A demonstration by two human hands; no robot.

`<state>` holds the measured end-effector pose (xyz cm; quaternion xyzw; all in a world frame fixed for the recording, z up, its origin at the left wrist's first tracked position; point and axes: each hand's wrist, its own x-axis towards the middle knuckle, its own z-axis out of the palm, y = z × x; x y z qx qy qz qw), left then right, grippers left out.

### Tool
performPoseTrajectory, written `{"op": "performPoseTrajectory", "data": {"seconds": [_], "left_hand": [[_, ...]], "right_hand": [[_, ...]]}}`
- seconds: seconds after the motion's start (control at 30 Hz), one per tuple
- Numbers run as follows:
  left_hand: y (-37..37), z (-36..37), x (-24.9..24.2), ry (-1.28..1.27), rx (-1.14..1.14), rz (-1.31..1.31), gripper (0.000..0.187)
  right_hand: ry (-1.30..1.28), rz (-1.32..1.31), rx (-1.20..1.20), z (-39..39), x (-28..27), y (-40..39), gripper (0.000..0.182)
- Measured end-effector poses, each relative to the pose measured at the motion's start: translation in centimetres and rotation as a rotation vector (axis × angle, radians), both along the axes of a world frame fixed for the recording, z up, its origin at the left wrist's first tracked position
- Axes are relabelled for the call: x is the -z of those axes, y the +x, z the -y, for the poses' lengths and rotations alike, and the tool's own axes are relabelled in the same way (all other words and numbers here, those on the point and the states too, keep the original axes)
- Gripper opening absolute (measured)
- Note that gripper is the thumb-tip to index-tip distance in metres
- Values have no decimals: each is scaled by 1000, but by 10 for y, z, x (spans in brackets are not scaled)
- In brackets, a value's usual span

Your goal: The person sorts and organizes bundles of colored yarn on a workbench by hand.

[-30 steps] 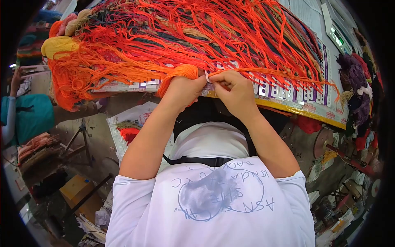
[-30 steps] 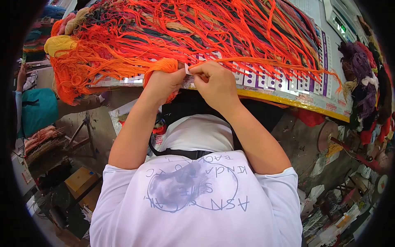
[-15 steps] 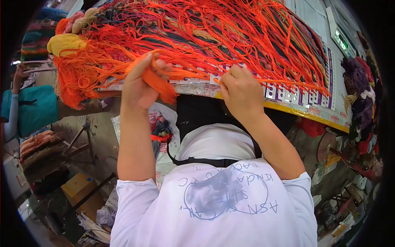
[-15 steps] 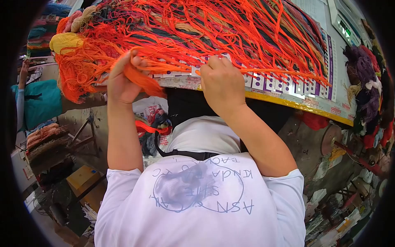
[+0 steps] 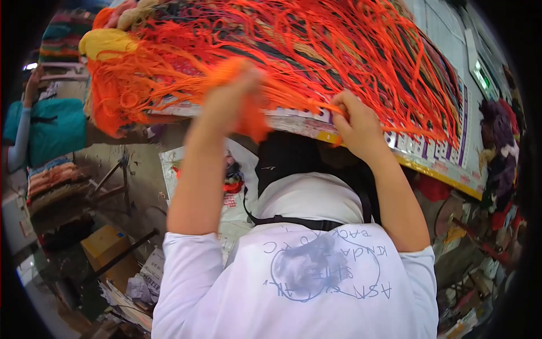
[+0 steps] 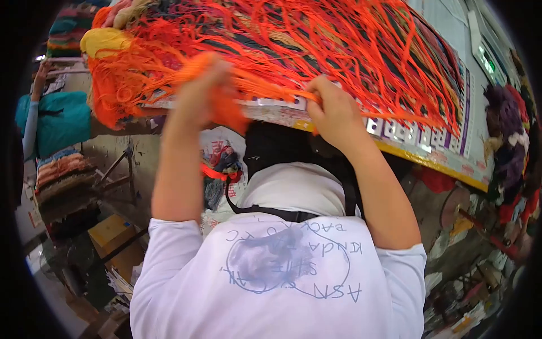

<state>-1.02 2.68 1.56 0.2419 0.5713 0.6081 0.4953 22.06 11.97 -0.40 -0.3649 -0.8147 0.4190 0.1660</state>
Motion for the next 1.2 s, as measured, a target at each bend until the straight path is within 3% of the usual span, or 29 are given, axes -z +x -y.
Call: {"op": "performPoseTrajectory", "data": {"seconds": [0.03,0.13,0.2,0.27,0.3,0.33,0.37,0.47,0.5,0.6,0.63,0.67,0.73,0.77,0.8,0.87,0.9,1.0,1.1,1.13,1.2], "left_hand": [[-28,6,-11,2,-60,75,20],[-115,26,-37,-15,-222,-70,22],[-170,27,-49,22,-350,-67,18],[-215,26,-69,53,-381,-224,11],[-212,22,-76,30,-521,-346,7],[-209,19,-80,7,-660,-470,10],[-220,24,-81,-31,-580,-661,12],[-158,36,-93,91,-471,-551,11],[-138,43,-90,132,-355,-392,12],[-60,56,-76,195,-34,110,22],[-3,54,-66,194,226,329,29],[34,50,-62,154,206,336,34],[73,48,-51,107,349,203,36],[86,48,-44,129,391,230,37],[96,49,-40,147,433,256,38],[105,49,-41,94,403,304,39],[105,49,-39,121,388,328,39],[103,51,-35,134,396,349,42],[101,53,-36,110,379,355,43],[99,53,-38,95,364,342,42],[92,55,-36,44,323,277,34]], "right_hand": [[8,25,13,1,-2,-1,14],[164,32,31,3,4,-4,12],[110,10,42,4,7,-5,12],[83,-43,41,3,9,-3,9],[95,-36,45,2,10,1,9],[-195,-254,106,2,10,5,8],[-484,-476,167,-1,10,7,8],[-368,-808,388,12,-22,39,10],[-302,-862,460,14,-26,48,11],[-219,-706,510,29,-29,69,10],[-220,-603,399,50,-36,59,9],[-366,-516,306,63,-38,55,14],[-135,-419,26,74,-45,34,30],[-159,-465,-35,78,-47,26,33],[-153,-462,-29,83,-45,21,33],[-494,-564,19,91,-37,16,28],[-387,-526,-2,88,-39,20,16],[-476,-500,15,87,-34,26,9],[-537,-598,60,87,-28,26,9],[-745,-649,84,87,-27,27,10],[-873,-633,134,84,-32,29,13]]}}
